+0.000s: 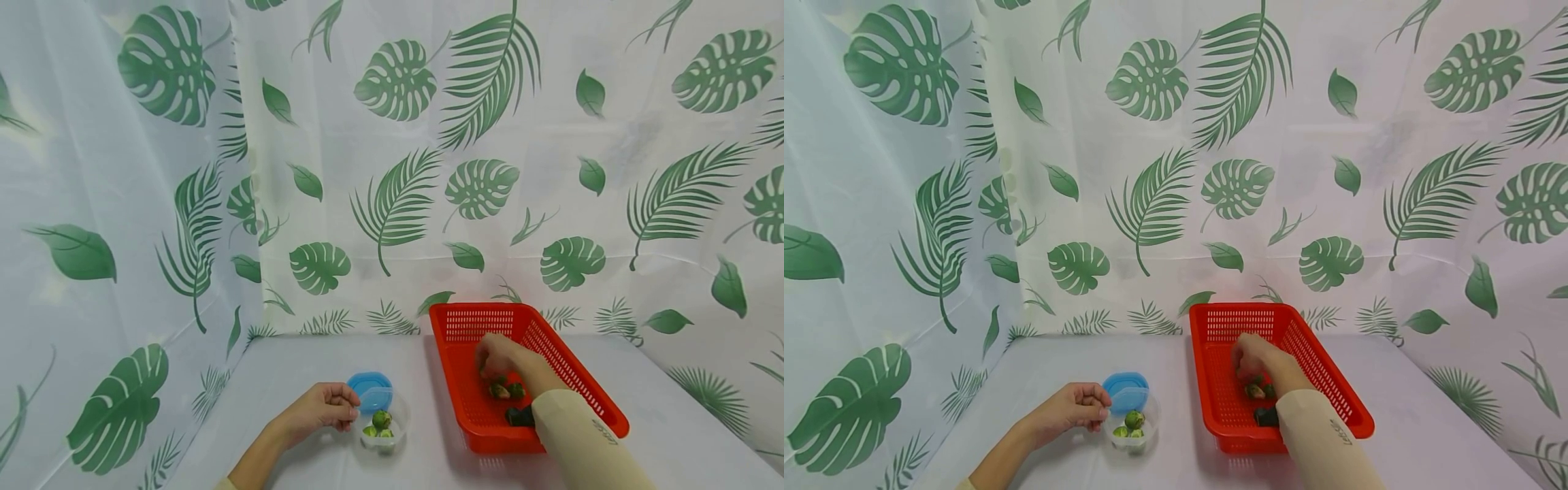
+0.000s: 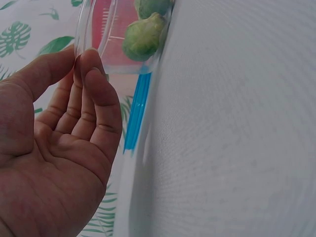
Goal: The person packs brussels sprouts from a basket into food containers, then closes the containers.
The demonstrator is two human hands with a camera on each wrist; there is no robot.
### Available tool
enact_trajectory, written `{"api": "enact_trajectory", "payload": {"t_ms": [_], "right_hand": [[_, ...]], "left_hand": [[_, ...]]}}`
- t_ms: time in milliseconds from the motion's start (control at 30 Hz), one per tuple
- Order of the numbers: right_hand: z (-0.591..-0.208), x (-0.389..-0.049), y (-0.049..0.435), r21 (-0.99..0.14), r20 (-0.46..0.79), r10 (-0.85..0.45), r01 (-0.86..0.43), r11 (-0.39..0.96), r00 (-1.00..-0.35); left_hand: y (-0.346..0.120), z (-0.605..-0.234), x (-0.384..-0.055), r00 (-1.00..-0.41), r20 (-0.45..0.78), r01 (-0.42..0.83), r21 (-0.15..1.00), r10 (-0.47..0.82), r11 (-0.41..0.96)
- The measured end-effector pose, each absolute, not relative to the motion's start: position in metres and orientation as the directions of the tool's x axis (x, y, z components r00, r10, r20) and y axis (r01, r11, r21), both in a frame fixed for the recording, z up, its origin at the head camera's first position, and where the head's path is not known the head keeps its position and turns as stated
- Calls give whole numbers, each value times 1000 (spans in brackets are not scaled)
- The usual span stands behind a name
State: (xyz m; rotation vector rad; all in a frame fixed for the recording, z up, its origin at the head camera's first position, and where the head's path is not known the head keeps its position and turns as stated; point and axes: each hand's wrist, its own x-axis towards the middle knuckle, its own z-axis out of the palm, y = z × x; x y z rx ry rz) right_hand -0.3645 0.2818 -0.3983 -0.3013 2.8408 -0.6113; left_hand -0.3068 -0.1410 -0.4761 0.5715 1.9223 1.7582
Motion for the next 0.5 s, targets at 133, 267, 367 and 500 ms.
{"api": "enact_trajectory", "payload": {"t_ms": [133,267,367,500], "right_hand": [[-398,-366,281,-448,-158,-236,-143,883,-959],[-398,-368,281,-472,-139,-229,-139,870,-963],[-397,-369,279,-475,-113,-237,-157,866,-965],[-396,-368,279,-488,-82,-245,-176,855,-966]], "left_hand": [[-141,-476,-307,-801,-60,-7,996,596,91],[-141,-477,-307,-800,-59,-7,996,597,90],[-141,-477,-307,-801,-60,-10,996,596,86],[-141,-477,-307,-801,-59,-11,996,596,84]]}}
